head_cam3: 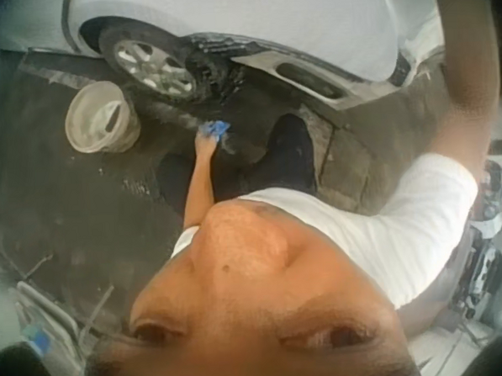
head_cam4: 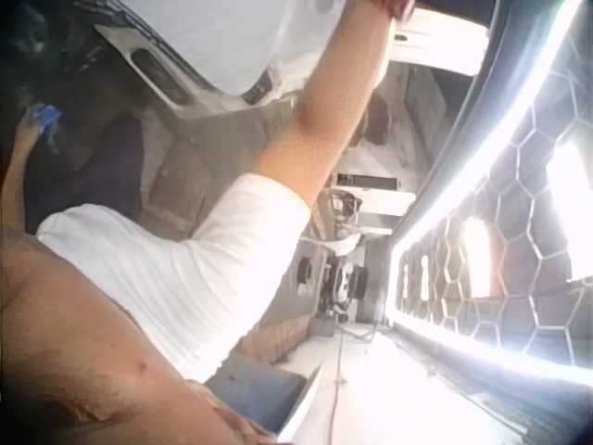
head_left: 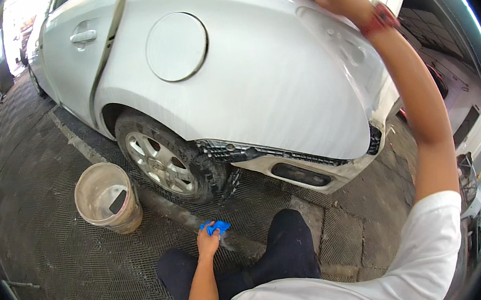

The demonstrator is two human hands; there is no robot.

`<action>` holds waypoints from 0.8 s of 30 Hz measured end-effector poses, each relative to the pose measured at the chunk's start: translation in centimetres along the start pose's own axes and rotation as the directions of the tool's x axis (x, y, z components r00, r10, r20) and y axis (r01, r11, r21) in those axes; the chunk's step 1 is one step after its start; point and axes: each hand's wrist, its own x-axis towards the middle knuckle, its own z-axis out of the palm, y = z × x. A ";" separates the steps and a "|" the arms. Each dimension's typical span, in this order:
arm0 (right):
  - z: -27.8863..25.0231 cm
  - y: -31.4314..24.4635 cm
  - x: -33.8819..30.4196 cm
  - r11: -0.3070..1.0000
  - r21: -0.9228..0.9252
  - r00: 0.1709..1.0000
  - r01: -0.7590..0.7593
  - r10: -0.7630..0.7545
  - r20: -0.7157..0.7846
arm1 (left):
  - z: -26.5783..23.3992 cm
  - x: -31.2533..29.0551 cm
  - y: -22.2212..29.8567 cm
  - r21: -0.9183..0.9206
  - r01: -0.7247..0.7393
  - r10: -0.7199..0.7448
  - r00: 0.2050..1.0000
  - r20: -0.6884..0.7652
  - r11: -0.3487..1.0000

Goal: The person wipes the front fender of a white car with a blue cloth and a small black tool, repeatedly dipping the cloth into a bucket of water. The person scrubs and wipes the surface around the fuel cap and lower fender area.

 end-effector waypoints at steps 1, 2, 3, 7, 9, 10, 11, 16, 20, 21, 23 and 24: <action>-0.3 -1.7 2.3 0.991 -0.063 0.989 0.115 -0.121 -0.086 | 0.2 0.4 -1.5 -0.009 0.003 -0.003 1.000 0.007 1.000; -2.7 -5.0 3.7 0.997 0.026 0.997 0.073 -0.072 -0.021 | 0.4 1.0 -3.0 -0.042 0.022 -0.022 1.000 -0.012 0.999; -4.5 -7.5 3.6 0.994 0.105 0.999 0.018 -0.023 0.047 | 0.5 1.5 -3.0 -0.031 0.065 -0.065 0.998 -0.014 0.997; -2.5 -8.2 -1.0 0.985 0.019 0.985 0.173 -0.174 0.012 | -1.0 0.5 -1.8 0.026 0.092 -0.092 0.995 -0.032 0.995; -3.7 -9.1 -3.0 0.984 -0.110 0.989 0.143 -0.138 0.053 | -2.1 -0.1 0.2 0.008 0.060 -0.059 0.997 -0.050 0.998; -3.3 -7.6 -2.4 0.990 0.029 0.988 0.140 -0.141 0.060 | -1.4 0.1 0.8 -0.013 0.046 -0.047 0.998 -0.040 0.999; -3.1 -6.3 -0.9 0.989 0.020 0.988 0.149 -0.149 0.048 | -1.0 0.0 0.9 -0.025 0.041 -0.041 0.999 -0.029 0.999; -5.3 -11.0 3.0 0.994 0.087 0.981 -0.070 0.052 0.188 | -0.8 0.1 -0.6 0.058 0.105 -0.099 0.990 -0.102 0.993; 1.0 -1.5 -3.3 0.960 -0.136 0.950 0.246 -0.267 -0.160 | -1.9 0.4 -0.5 -0.043 0.119 -0.123 0.985 -0.122 0.992; 0.7 -1.3 -4.4 0.962 -0.141 0.960 0.232 -0.250 -0.127 | -2.2 0.2 0.2 -0.053 0.112 -0.117 0.988 -0.100 0.992; -0.1 -0.4 -4.2 0.979 -0.107 0.980 0.174 -0.183 -0.082 | -1.7 0.4 0.6 -0.050 0.071 -0.075 0.995 -0.065 0.996; -0.4 0.5 -2.0 0.989 -0.066 0.987 0.135 -0.140 -0.074 | -1.0 0.8 0.5 -0.042 0.040 -0.042 0.997 -0.059 0.998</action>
